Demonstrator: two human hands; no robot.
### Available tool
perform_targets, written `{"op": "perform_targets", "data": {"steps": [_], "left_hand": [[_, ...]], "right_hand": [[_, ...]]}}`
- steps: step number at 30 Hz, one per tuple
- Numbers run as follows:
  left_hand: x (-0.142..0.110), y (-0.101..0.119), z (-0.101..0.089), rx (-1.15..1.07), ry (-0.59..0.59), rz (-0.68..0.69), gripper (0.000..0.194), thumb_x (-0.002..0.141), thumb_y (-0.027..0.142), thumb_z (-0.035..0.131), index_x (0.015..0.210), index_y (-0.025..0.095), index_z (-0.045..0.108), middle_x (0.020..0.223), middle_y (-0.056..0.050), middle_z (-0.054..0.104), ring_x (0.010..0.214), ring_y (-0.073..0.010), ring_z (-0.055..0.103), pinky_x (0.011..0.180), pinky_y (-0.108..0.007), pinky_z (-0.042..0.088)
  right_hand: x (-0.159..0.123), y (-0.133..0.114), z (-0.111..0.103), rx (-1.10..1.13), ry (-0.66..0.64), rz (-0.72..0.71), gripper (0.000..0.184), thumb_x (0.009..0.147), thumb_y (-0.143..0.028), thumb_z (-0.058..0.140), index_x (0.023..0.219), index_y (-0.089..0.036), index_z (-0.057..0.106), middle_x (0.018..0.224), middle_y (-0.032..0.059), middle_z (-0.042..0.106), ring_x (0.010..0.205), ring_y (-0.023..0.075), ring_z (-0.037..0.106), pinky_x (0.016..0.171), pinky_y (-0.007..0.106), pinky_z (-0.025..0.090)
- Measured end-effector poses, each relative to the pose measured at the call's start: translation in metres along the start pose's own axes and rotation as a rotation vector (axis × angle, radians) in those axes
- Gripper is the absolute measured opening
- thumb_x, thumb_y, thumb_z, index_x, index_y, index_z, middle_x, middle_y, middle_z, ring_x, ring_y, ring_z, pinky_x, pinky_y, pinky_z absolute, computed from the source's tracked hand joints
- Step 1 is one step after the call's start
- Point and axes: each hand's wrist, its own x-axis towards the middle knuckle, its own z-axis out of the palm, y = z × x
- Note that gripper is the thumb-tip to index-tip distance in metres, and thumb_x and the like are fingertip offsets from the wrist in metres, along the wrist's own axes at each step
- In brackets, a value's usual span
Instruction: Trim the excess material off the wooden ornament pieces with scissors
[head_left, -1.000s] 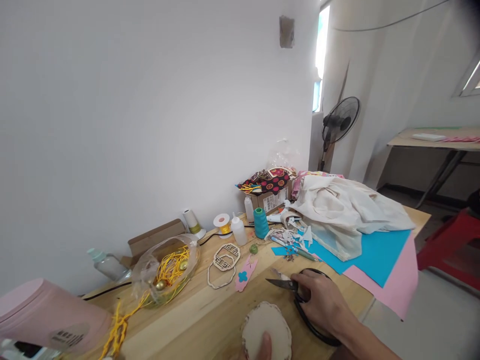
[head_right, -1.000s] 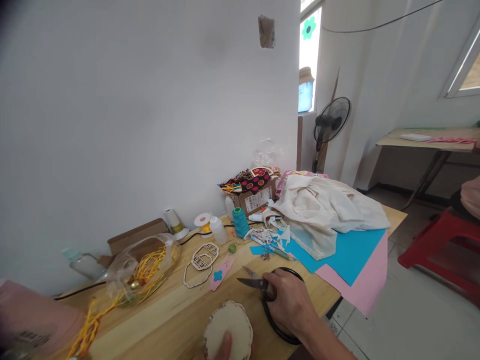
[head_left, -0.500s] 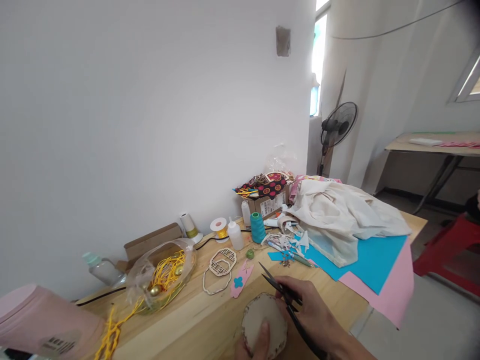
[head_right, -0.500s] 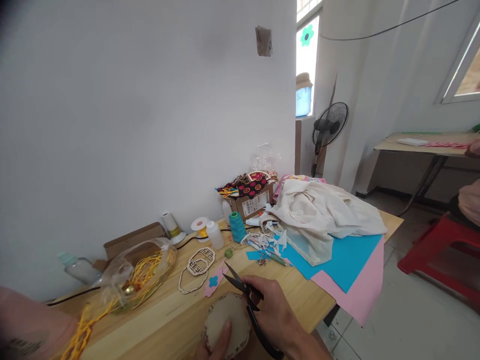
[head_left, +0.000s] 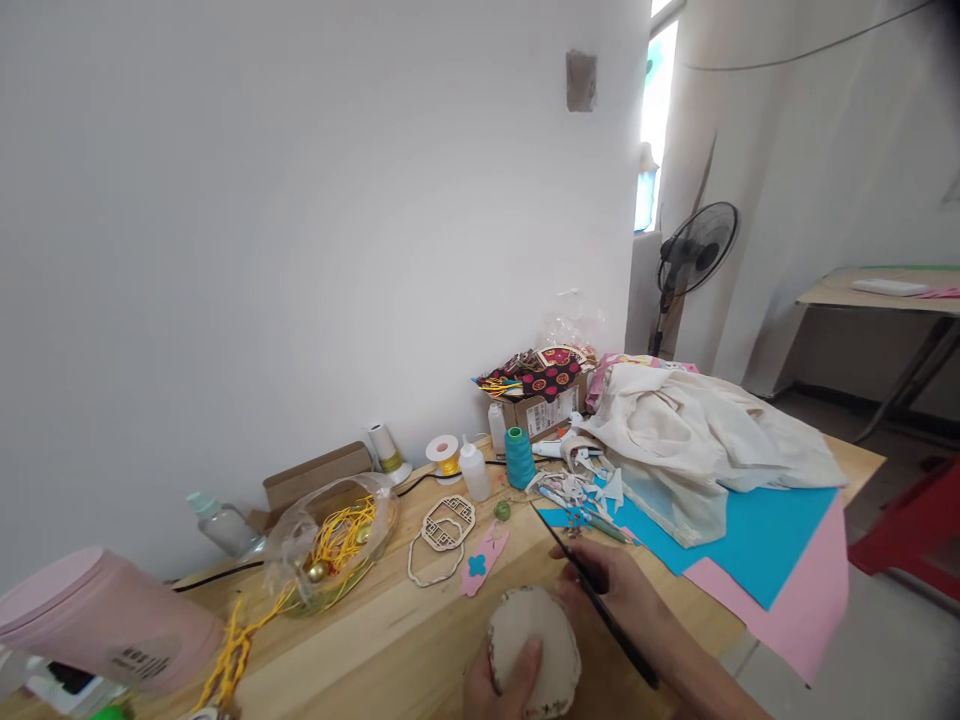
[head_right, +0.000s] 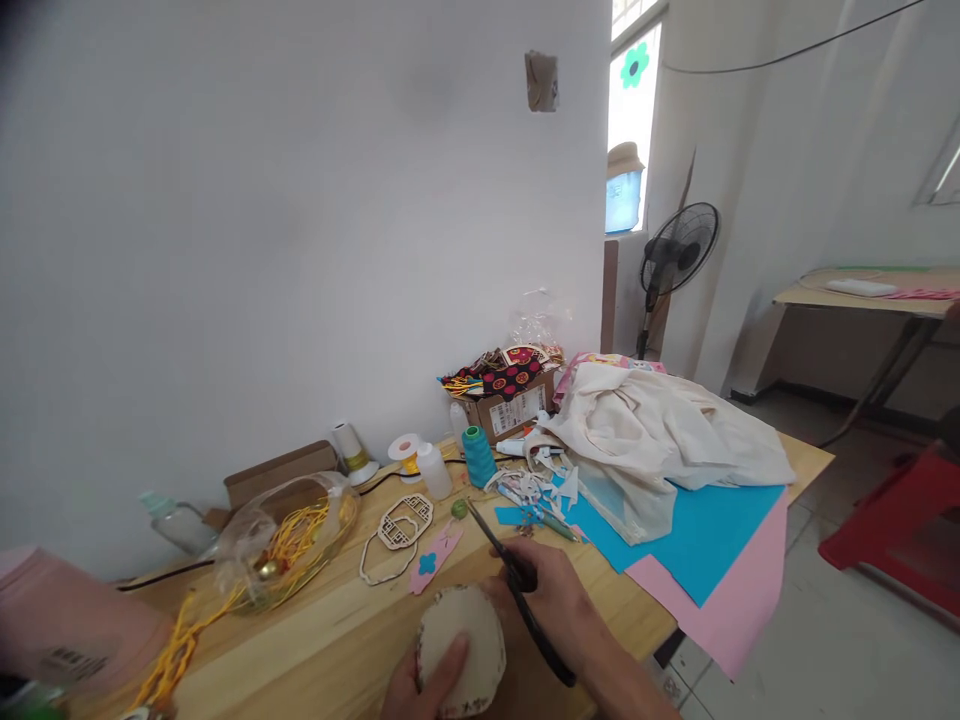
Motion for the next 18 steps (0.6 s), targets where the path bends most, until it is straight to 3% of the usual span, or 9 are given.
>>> {"op": "perform_targets", "data": {"steps": [3, 9, 11, 14, 18], "left_hand": [[0.0, 0.003, 0.004, -0.1, -0.072, -0.044, 0.026, 0.046, 0.024, 0.076, 0.067, 0.012, 0.067, 0.059, -0.007, 0.069, 0.059, -0.0233, 0.065, 0.054, -0.028, 0.053], [-0.008, -0.013, 0.02, -0.485, -0.135, -0.077, 0.027, 0.047, 0.021, 0.076, 0.072, 0.017, 0.067, 0.068, -0.007, 0.071, 0.077, -0.0259, 0.066, 0.072, -0.032, 0.052], [-0.01, -0.019, 0.027, -0.556, -0.136, -0.104, 0.025, 0.049, 0.022, 0.076, 0.072, 0.017, 0.067, 0.072, -0.008, 0.072, 0.078, -0.0261, 0.066, 0.071, -0.031, 0.053], [-0.01, -0.019, 0.032, -0.608, -0.113, -0.146, 0.02, 0.058, 0.02, 0.071, 0.077, 0.014, 0.066, 0.081, -0.01, 0.072, 0.083, -0.0243, 0.065, 0.073, -0.028, 0.053], [-0.008, -0.002, 0.031, -0.699, -0.124, -0.143, 0.025, 0.064, 0.003, 0.063, 0.088, 0.012, 0.061, 0.083, -0.009, 0.072, 0.081, -0.0214, 0.066, 0.069, -0.026, 0.054]], "right_hand": [[-0.001, -0.008, 0.007, 0.239, -0.043, 0.075, 0.02, 0.062, -0.024, 0.061, 0.08, -0.016, 0.06, 0.06, -0.0023, 0.055, 0.053, 0.0113, 0.049, 0.048, 0.021, 0.035], [-0.008, -0.013, 0.033, 0.544, 0.214, 0.229, 0.029, 0.059, -0.036, 0.066, 0.077, -0.018, 0.052, 0.056, -0.0052, 0.048, 0.048, 0.0091, 0.045, 0.043, 0.019, 0.034], [-0.01, -0.014, 0.039, 0.511, 0.209, 0.202, 0.026, 0.061, -0.035, 0.064, 0.077, -0.018, 0.053, 0.059, -0.004, 0.05, 0.052, 0.0105, 0.047, 0.046, 0.02, 0.037], [-0.011, -0.017, 0.035, 0.35, 0.104, 0.087, 0.018, 0.065, -0.031, 0.061, 0.076, -0.019, 0.056, 0.065, -0.0011, 0.056, 0.06, 0.0139, 0.053, 0.054, 0.023, 0.042], [-0.012, -0.016, 0.013, -0.105, 0.13, -0.113, 0.019, 0.066, -0.027, 0.06, 0.084, -0.02, 0.057, 0.077, 0.0022, 0.057, 0.07, 0.0171, 0.053, 0.062, 0.027, 0.043]]}}
